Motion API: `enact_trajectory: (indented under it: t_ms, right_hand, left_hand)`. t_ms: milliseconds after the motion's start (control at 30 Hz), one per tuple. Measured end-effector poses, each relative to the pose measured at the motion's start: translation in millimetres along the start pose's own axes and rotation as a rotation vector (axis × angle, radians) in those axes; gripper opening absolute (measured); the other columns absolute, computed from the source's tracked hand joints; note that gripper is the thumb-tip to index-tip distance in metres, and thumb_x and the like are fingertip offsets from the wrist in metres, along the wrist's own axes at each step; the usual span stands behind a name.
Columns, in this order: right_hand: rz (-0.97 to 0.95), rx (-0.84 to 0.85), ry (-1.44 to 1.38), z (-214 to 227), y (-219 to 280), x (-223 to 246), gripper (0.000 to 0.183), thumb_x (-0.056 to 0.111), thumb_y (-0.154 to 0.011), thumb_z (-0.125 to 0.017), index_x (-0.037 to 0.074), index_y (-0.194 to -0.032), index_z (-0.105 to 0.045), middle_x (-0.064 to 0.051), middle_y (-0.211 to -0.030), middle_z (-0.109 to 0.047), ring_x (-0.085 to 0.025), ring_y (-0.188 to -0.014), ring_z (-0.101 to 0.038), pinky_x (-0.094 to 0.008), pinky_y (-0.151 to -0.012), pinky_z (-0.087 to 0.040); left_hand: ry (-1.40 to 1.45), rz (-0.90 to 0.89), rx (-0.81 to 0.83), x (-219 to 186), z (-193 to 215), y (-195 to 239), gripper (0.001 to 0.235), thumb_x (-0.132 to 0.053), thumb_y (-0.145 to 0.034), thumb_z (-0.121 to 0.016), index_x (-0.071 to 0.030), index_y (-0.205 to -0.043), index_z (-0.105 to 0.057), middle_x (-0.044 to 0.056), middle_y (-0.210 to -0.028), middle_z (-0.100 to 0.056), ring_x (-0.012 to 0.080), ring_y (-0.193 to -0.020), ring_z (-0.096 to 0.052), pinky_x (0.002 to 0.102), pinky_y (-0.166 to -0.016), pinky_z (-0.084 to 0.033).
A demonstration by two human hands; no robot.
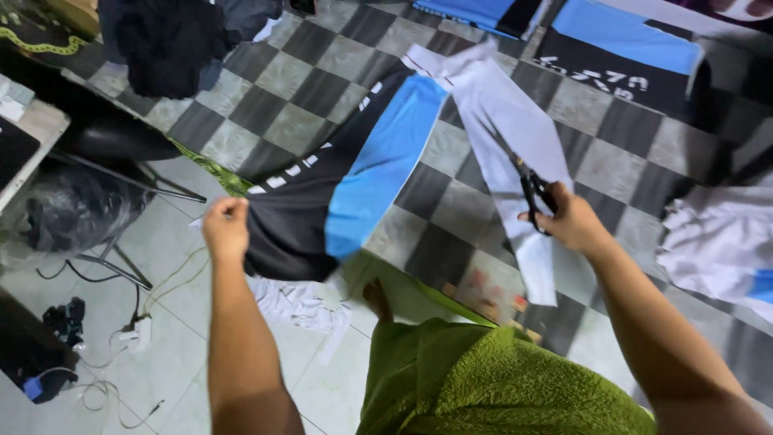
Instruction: Cutting garment pieces from a large sheet of printed fabric using scissors and then folding the cut pieces.
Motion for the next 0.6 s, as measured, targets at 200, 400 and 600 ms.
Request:
enact_trajectory:
  t_ms: [200,400,600]
  right_hand:
    - [-0.134,-0.056,0.005,-10.2,-94.0,52.7,0.068,0.051,-0.074,-0.072,0.006,-0.121,-0.049,-0.029,-0.089,-0.063,-0.049,-0.094,-0.061,-0.054,-0.08,-0.047]
    - [-0.201,-0.156,0.083,-30.4,-196.8,90.7,0.065,0.048,-0.074,-0.074,0.013,-0.122,-0.048,-0.022,-0.087,-0.064,-0.043,-0.091,-0.063,-0.051,-0.078,-0.049]
    - [-0.252,-0.203,0.184,-39.0,-241.9,102.7,0.069,0.049,-0.074,-0.076,0.009,-0.121,-0.046,-0.024,-0.095,-0.065,-0.045,-0.093,-0.063,-0.052,-0.081,-0.049]
  left_hand:
    - [-0.386,-0.147,-0.058,-28.7,17.1,-139.9,0.012,-0.034,-0.088,-0.071,-0.022,-0.088,-0.071,0.0,-0.077,-0.068,0.027,-0.078,-0.067,0.039,-0.071,-0.052]
    - [-0.588,-0.512,-0.391,-101.9,0.3,-225.9,0.04,-0.014,-0.069,-0.079,-0.012,-0.106,-0.063,0.011,-0.107,-0.055,0.0323,-0.091,-0.053,0.046,-0.074,-0.038]
    - [-0.14,-0.836,0.012,-160.5,-219.5,-167.1,0.042,-0.033,-0.076,-0.078,-0.029,-0.115,-0.065,-0.003,-0.124,-0.058,0.0254,-0.125,-0.04,0.049,-0.094,-0.033]
Point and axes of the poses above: each hand's wrist, its own y-axis away from the middle knuckle, its own z-axis out of the back of the hand, x = y × z, the point moved 9 cm from there along -y, towards the middle knuckle
